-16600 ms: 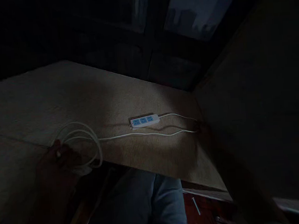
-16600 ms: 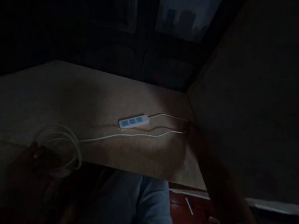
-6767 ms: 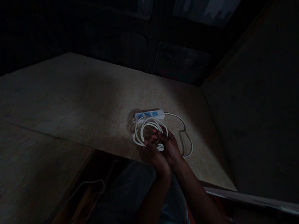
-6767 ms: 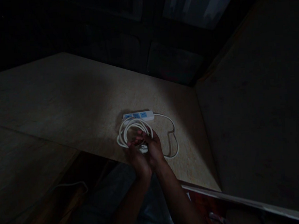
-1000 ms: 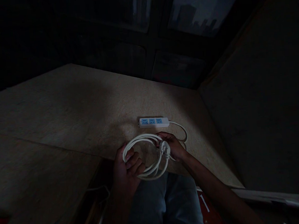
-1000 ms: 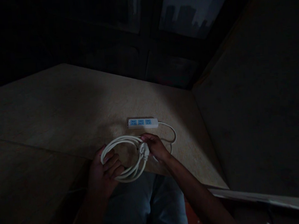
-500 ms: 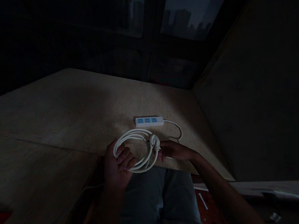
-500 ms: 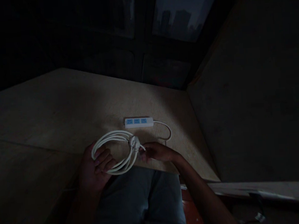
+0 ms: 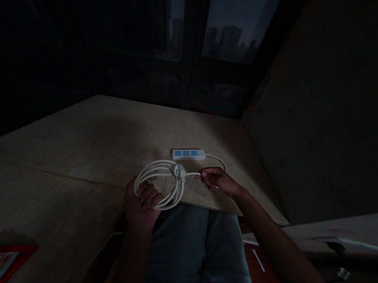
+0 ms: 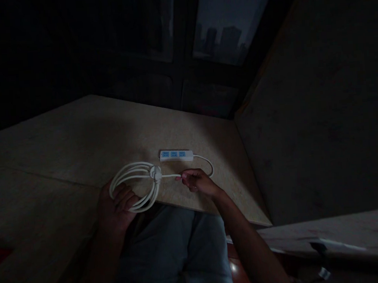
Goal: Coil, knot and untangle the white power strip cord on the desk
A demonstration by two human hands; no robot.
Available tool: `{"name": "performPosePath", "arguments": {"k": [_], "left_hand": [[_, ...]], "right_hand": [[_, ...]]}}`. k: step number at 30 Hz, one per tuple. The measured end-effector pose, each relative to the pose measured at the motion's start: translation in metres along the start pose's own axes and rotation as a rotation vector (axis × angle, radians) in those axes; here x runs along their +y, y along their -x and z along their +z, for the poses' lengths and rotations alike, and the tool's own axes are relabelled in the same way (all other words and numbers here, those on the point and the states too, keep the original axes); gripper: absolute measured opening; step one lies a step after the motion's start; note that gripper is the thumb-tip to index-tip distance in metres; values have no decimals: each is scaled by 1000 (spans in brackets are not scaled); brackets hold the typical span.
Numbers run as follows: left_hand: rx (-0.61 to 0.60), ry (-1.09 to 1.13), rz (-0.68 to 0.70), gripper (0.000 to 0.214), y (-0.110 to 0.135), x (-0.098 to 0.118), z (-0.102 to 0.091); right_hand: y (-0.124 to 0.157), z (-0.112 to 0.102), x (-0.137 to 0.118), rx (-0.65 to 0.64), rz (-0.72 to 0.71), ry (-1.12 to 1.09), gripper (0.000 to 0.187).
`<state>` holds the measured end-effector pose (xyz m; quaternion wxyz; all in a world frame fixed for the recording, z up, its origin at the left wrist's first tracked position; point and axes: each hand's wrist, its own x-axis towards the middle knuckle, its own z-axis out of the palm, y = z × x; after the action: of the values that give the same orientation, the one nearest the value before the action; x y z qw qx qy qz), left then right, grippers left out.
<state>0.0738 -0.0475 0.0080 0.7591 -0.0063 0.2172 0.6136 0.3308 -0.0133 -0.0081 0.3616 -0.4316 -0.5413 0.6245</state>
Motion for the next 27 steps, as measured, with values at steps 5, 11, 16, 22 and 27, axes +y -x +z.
{"name": "performPosePath", "arguments": {"k": [5, 11, 16, 22, 27], "left_hand": [[-12, 62, 26, 53, 0, -9, 4], [-27, 125, 14, 55, -5, -30, 8], [-63, 151, 33, 55, -12, -47, 7], [-88, 183, 101, 53, -18, -52, 1], [-98, 224, 187, 49, -29, -56, 0]], "right_hand": [[0, 13, 3, 240, -67, -211, 38], [-7, 18, 6, 525, -152, -507, 32], [-14, 13, 11, 569, -235, -637, 26], [-6, 13, 19, 393, -257, -553, 27], [-2, 18, 26, 248, -167, -432, 35]]}}
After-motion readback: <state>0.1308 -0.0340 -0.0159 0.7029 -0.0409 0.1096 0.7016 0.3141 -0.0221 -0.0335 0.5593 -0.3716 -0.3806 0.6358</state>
